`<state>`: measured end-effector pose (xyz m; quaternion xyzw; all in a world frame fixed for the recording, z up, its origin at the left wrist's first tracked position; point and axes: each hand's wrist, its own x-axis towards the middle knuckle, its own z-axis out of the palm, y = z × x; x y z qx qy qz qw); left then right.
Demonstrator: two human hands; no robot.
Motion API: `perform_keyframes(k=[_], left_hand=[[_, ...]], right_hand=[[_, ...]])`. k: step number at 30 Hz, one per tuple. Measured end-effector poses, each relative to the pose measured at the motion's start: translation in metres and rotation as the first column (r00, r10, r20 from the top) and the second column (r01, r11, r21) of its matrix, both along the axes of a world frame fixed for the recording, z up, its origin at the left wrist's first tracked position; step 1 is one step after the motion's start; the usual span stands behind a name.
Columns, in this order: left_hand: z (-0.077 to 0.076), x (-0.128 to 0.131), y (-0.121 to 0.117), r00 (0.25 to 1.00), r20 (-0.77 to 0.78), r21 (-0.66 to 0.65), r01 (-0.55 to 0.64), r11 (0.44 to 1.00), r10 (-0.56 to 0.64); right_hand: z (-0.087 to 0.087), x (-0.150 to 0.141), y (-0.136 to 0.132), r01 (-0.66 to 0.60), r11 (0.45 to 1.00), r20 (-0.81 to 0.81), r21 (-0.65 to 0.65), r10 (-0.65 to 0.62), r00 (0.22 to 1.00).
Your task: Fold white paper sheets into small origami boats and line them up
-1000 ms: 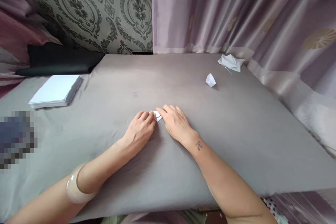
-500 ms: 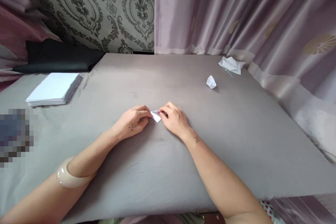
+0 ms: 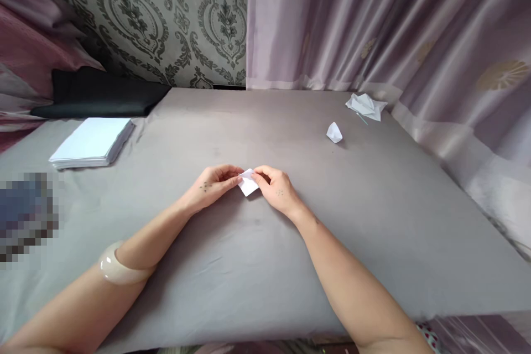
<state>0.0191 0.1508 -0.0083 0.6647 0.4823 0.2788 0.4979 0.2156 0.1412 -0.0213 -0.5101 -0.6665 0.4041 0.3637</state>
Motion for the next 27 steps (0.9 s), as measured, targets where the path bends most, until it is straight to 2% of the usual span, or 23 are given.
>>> perform_keyframes(k=[5,9,12,15,18,22,27], left_hand=[[0.0016,-0.0008,-0.0001,0.989,0.151,-0.147,0.023,0.989,-0.001],[0.0025,0.0023,0.0004,0.968,0.227,-0.345,-0.018,0.938,0.102],[0.0024,0.0035,0.0013,0.939,0.305,-0.436,-0.015,0.9,0.163],[0.0024,0.0035,0.002,0.906,0.376,-0.468,0.002,0.884,0.197],[0.0021,0.003,0.0025,0.895,0.391,-0.479,-0.001,0.878,0.214],[0.0012,0.0023,0.0025,0.9,0.384,-0.469,0.0,0.883,0.204],[0.0049,0.0033,0.0004,0.895,0.406,-0.441,0.015,0.898,0.184]], right_hand=[[0.0077,-0.0017,-0.0016,-0.048,0.995,-0.193,-0.087,0.03,0.981],[0.0043,-0.003,-0.0014,-0.026,0.997,-0.23,-0.078,0.008,0.973],[0.0004,-0.0033,-0.0007,0.02,1.0,-0.194,-0.004,-0.02,0.981],[0.0011,-0.0032,-0.001,0.089,0.986,-0.123,0.142,-0.072,0.99],[0.0036,-0.003,-0.0019,0.091,0.964,-0.064,0.251,-0.078,0.995],[0.0038,-0.0029,-0.002,0.05,0.96,-0.016,0.275,-0.048,0.999],[0.0036,-0.002,-0.0012,0.059,0.953,-0.021,0.296,-0.055,0.998]])
